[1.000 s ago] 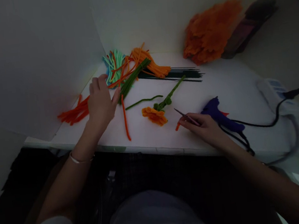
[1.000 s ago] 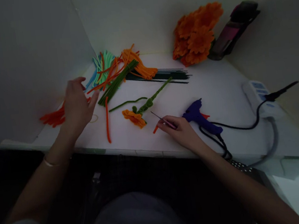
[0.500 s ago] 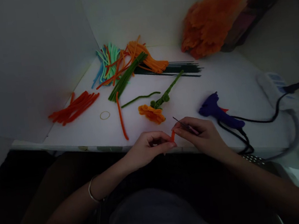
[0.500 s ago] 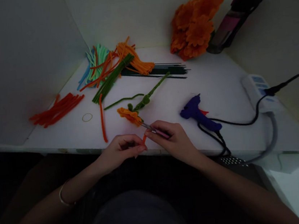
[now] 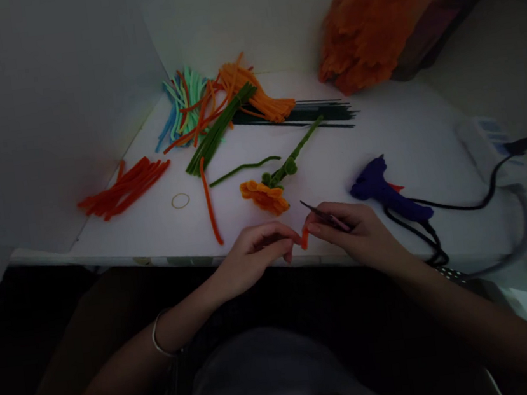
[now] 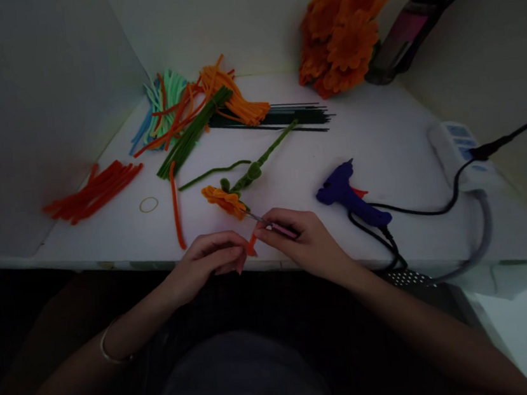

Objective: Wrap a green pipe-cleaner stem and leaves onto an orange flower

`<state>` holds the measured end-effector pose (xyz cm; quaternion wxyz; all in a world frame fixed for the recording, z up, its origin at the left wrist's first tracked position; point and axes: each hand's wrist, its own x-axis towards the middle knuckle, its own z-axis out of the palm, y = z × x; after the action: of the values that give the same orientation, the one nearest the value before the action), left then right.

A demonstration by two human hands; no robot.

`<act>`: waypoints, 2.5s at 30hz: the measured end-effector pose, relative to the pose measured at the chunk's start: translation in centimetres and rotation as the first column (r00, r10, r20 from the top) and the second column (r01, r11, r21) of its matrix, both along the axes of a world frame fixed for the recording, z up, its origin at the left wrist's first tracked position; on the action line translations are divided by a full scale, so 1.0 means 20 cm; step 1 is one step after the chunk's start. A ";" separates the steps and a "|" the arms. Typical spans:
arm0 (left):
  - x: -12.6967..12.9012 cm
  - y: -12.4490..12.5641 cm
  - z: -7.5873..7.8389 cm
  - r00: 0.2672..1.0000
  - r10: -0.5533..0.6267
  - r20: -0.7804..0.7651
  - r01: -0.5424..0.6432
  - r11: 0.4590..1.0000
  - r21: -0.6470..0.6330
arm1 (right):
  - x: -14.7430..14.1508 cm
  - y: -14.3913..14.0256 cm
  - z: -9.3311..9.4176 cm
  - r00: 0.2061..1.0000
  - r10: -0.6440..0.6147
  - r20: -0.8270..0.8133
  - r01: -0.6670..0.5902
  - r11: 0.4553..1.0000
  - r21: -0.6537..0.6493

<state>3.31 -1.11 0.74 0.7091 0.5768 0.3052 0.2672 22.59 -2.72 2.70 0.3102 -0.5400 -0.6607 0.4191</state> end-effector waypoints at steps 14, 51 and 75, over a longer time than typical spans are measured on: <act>0.06 -0.02 -0.02 0.941 0.333 0.060 -0.308 0.769 0.560 | -0.05 -0.03 -0.09 0.926 -0.053 -0.374 -0.102 0.918 -0.382; 0.00 -0.04 0.00 1.000 0.006 -0.009 -0.006 0.996 -0.089 | 0.04 -0.09 -0.02 0.964 0.201 -0.176 -0.254 0.896 -0.365; 0.02 -0.05 -0.03 0.999 0.012 -0.047 -0.014 0.998 -0.054 | 0.01 -0.12 -0.11 0.981 0.114 -0.156 -0.161 0.929 -0.332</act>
<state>3.72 -2.15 0.23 0.7154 0.5613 0.3328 0.2497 22.86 -5.10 0.47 0.2249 -0.5086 -0.5915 0.5838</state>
